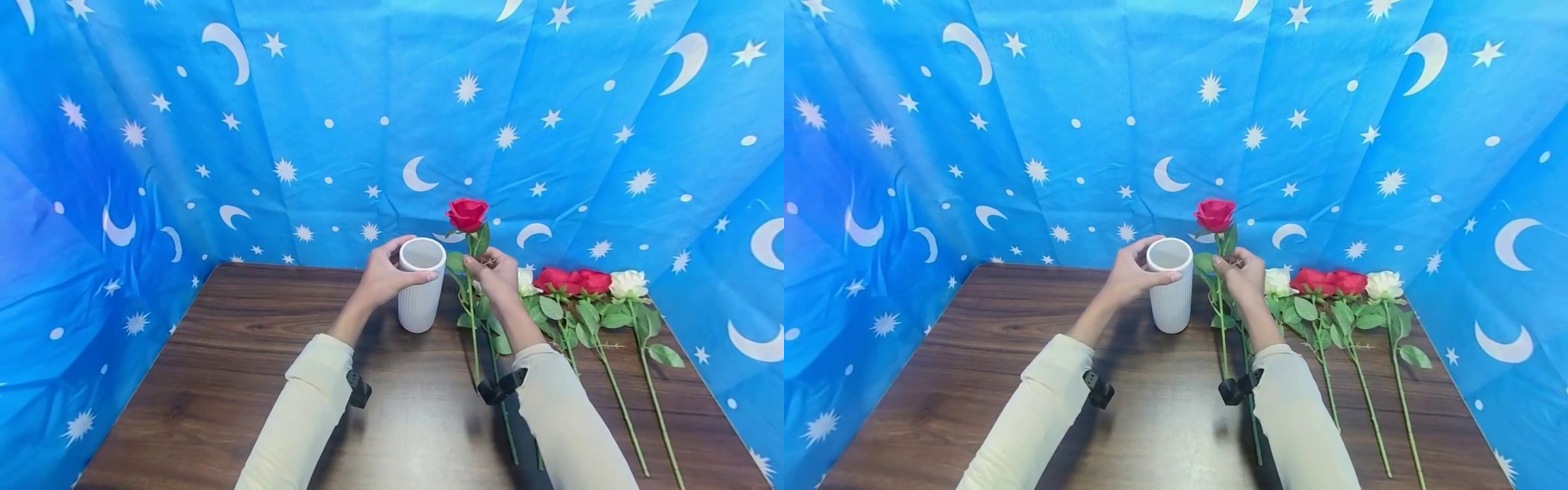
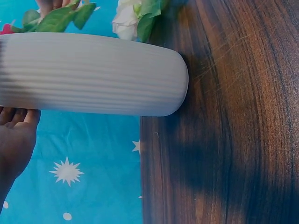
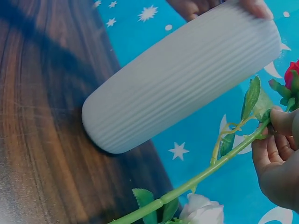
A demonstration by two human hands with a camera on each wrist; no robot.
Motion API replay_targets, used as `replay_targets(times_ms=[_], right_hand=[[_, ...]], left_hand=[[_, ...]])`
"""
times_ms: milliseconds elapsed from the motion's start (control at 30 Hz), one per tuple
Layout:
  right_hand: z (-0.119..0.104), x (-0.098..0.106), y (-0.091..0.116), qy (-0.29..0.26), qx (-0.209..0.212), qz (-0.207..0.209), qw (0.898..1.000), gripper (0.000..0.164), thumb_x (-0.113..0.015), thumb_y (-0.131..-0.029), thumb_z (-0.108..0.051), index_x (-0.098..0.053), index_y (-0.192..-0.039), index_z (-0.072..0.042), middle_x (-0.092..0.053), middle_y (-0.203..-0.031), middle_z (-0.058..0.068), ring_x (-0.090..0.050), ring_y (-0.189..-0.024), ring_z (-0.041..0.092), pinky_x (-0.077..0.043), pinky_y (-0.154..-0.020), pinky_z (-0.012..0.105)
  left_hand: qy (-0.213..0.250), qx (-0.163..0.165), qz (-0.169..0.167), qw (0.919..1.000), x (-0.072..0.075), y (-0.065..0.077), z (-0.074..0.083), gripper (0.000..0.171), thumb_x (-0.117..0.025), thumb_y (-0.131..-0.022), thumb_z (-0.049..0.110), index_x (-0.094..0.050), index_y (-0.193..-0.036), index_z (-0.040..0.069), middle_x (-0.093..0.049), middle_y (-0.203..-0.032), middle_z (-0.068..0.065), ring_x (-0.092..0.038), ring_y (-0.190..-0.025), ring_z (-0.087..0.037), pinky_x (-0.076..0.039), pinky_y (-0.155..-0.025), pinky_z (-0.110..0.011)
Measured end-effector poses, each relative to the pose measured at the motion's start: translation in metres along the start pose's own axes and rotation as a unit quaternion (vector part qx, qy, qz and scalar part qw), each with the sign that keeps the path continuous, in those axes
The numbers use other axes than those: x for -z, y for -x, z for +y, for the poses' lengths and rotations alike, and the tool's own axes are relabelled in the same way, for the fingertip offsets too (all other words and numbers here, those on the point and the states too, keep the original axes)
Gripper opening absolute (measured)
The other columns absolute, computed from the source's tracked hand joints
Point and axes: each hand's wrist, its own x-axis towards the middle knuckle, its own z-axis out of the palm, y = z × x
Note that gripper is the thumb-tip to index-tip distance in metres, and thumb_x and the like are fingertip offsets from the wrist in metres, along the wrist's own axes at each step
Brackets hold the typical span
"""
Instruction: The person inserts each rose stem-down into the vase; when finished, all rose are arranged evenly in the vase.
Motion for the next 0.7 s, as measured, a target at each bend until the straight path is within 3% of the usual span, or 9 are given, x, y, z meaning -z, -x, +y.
replay_targets(times_ms=[300, 500, 700], right_hand=[[-0.017, 0.004, -0.001, -0.055, 0.021, 0.014, 0.998, 0.013, -0.072, -0.093, -0.009, -0.069, -0.104, -0.001, -0.061, -0.071, -0.018, -0.057, -0.075, 0.002, -0.053, -0.071, 0.016], [-0.032, 0.008, 0.0, -0.079, 0.021, 0.019, 0.996, 0.008, -0.073, -0.093, -0.01, -0.07, -0.096, -0.017, -0.065, -0.075, -0.018, -0.061, -0.081, 0.001, -0.054, -0.076, 0.017], [-0.042, 0.012, -0.002, -0.1, 0.069, 0.029, 0.992, 0.011, -0.073, -0.091, -0.003, -0.072, -0.092, -0.014, -0.066, -0.069, -0.018, -0.064, -0.074, -0.002, -0.057, -0.071, 0.014]], left_hand=[[-0.004, 0.011, -0.001, 0.9999, 0.001, 0.001, 0.0, 0.076, -0.09, -0.076, 0.019, -0.056, -0.143, 0.009, -0.066, -0.133, -0.011, -0.065, -0.125, -0.027, -0.052, -0.109, -0.044], [-0.005, 0.016, 0.001, 0.9999, 0.001, 0.001, 0.001, 0.076, -0.09, -0.075, 0.019, -0.056, -0.143, 0.01, -0.066, -0.134, -0.011, -0.064, -0.127, -0.027, -0.052, -0.11, -0.045], [-0.003, 0.017, -0.003, 0.9998, 0.0, 0.0, 0.0, 0.077, -0.09, -0.075, 0.018, -0.055, -0.144, 0.01, -0.066, -0.134, -0.011, -0.064, -0.126, -0.027, -0.052, -0.109, -0.045]])
